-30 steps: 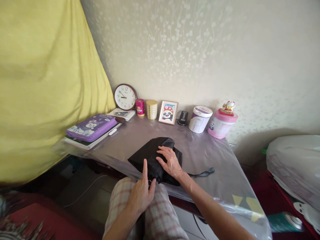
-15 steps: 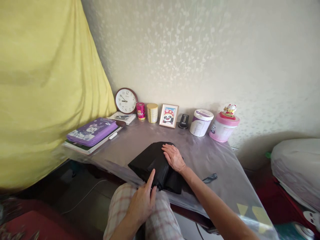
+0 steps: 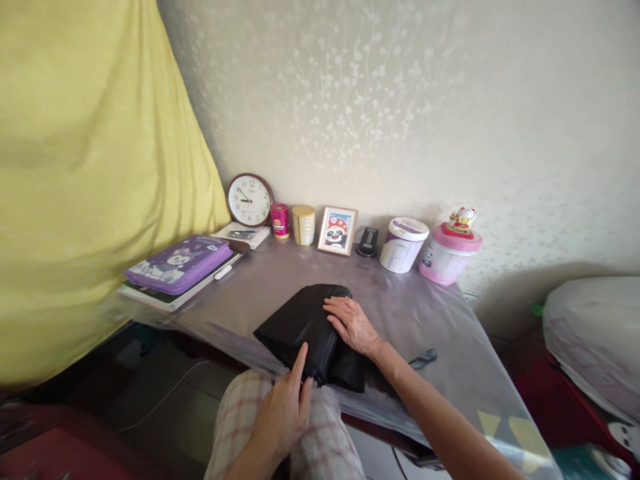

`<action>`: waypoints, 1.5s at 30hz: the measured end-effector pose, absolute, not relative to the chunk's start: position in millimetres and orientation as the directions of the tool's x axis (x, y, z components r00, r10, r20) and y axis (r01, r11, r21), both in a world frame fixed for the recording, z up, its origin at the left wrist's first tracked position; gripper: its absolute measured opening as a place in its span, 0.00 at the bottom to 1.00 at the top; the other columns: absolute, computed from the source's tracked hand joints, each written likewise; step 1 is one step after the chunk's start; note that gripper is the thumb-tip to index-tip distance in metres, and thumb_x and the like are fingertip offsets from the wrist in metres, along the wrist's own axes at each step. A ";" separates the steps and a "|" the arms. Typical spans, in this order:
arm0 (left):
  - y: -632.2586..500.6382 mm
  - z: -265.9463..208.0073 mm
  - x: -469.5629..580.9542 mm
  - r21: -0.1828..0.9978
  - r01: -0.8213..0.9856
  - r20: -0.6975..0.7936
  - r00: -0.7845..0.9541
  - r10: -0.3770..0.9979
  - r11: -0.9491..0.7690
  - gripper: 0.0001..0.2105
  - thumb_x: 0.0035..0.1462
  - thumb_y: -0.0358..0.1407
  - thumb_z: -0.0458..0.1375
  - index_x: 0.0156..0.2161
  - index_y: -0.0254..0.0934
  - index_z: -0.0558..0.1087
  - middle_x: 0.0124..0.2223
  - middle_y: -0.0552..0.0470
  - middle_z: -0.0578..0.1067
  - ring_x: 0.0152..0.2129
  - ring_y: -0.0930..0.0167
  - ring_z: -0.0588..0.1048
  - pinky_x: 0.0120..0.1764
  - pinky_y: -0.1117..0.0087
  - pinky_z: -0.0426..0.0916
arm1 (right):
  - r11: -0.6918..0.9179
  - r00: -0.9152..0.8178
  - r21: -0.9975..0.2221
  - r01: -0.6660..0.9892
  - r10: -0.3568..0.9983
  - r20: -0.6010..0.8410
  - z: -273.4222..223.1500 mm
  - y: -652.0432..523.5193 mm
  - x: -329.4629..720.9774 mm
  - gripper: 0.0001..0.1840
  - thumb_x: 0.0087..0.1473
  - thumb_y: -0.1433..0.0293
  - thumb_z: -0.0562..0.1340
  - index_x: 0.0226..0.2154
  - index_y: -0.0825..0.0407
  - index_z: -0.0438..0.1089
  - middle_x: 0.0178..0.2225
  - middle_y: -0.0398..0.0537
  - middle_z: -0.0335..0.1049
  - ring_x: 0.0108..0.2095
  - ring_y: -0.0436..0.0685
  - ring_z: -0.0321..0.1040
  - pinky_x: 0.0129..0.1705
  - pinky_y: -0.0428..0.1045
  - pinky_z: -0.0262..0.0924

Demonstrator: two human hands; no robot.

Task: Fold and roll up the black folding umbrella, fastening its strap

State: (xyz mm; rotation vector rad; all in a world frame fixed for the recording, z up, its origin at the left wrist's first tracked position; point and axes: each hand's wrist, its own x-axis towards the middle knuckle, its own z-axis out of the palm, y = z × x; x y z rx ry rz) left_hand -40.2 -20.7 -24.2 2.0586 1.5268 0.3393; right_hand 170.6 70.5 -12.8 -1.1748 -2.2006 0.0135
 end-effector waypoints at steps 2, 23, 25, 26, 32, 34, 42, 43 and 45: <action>-21.2 -21.6 -39.9 0.558 0.808 -0.135 0.315 0.939 -0.191 0.27 0.62 0.38 0.40 0.64 0.38 0.40 0.48 0.43 0.73 0.40 0.68 0.73 0.41 0.73 0.62 | 0.488 -0.283 -0.320 0.812 0.809 0.514 -17.5 88.7 177.8 0.16 0.59 0.70 0.51 0.47 0.52 0.68 0.51 0.52 0.67 0.54 0.57 0.58 0.57 0.57 0.51; -20.2 -23.4 -41.0 0.491 0.842 -0.102 0.311 0.945 -0.225 0.26 0.62 0.38 0.39 0.64 0.37 0.40 0.44 0.44 0.75 0.37 0.67 0.74 0.39 0.71 0.62 | -0.351 0.334 -0.927 0.131 0.896 -0.292 -19.3 46.1 226.9 0.11 0.54 0.72 0.57 0.42 0.57 0.64 0.25 0.44 0.69 0.21 0.48 0.69 0.20 0.41 0.62; -20.3 -22.6 -41.1 0.487 0.843 -0.101 0.315 0.944 -0.229 0.26 0.62 0.38 0.39 0.64 0.36 0.41 0.44 0.44 0.75 0.37 0.67 0.74 0.38 0.71 0.62 | -0.344 0.329 -0.935 0.089 0.896 -0.299 -15.6 43.2 223.5 0.11 0.54 0.71 0.57 0.41 0.56 0.64 0.26 0.44 0.69 0.21 0.47 0.69 0.22 0.41 0.64; -20.3 -22.2 -41.2 0.486 0.843 -0.099 0.316 0.944 -0.231 0.26 0.62 0.38 0.39 0.64 0.36 0.41 0.44 0.44 0.75 0.37 0.67 0.74 0.38 0.71 0.62 | -0.337 0.318 -0.940 0.054 0.898 -0.304 -13.5 41.6 221.8 0.09 0.55 0.70 0.57 0.40 0.56 0.64 0.27 0.44 0.69 0.22 0.47 0.69 0.23 0.42 0.65; -18.4 -21.5 -42.9 0.547 0.807 -0.086 0.319 0.944 -0.223 0.26 0.62 0.39 0.39 0.64 0.37 0.43 0.43 0.44 0.76 0.34 0.67 0.75 0.35 0.71 0.62 | -0.340 0.226 -0.939 -0.040 0.913 -0.340 -5.0 36.4 205.5 0.08 0.54 0.65 0.57 0.32 0.54 0.65 0.26 0.43 0.67 0.22 0.46 0.66 0.23 0.43 0.66; -18.2 -20.7 -43.9 0.591 0.780 -0.092 0.316 0.944 -0.204 0.26 0.62 0.40 0.39 0.64 0.37 0.44 0.38 0.46 0.77 0.31 0.68 0.75 0.34 0.72 0.63 | -0.362 0.233 -0.932 0.021 0.908 -0.348 -5.4 36.9 197.9 0.10 0.54 0.64 0.58 0.30 0.54 0.65 0.24 0.43 0.67 0.21 0.47 0.66 0.22 0.44 0.66; -20.2 -1.4 -52.0 0.888 0.452 -0.224 0.276 0.935 0.080 0.28 0.59 0.47 0.43 0.63 0.46 0.45 0.16 0.63 0.63 0.12 0.73 0.66 0.19 0.76 0.61 | -0.332 0.319 -0.920 0.206 0.912 -0.258 -13.6 44.2 193.9 0.06 0.54 0.70 0.56 0.31 0.55 0.65 0.24 0.42 0.67 0.23 0.48 0.66 0.22 0.42 0.63; -19.4 2.0 -53.8 0.905 0.409 -0.242 0.267 0.933 0.117 0.28 0.58 0.48 0.44 0.63 0.48 0.44 0.17 0.63 0.64 0.12 0.74 0.66 0.18 0.76 0.61 | -0.331 0.332 -0.911 0.244 0.912 -0.242 -14.4 44.7 197.8 0.06 0.53 0.69 0.56 0.32 0.55 0.66 0.25 0.42 0.68 0.23 0.48 0.67 0.21 0.42 0.63; -17.3 6.7 -56.6 0.920 0.354 -0.271 0.259 0.927 0.169 0.29 0.57 0.48 0.45 0.62 0.50 0.44 0.20 0.63 0.67 0.12 0.75 0.66 0.17 0.77 0.61 | -0.341 0.357 -0.882 0.324 0.908 -0.219 -15.4 44.5 205.7 0.09 0.52 0.69 0.57 0.37 0.55 0.66 0.27 0.44 0.70 0.24 0.50 0.68 0.22 0.43 0.63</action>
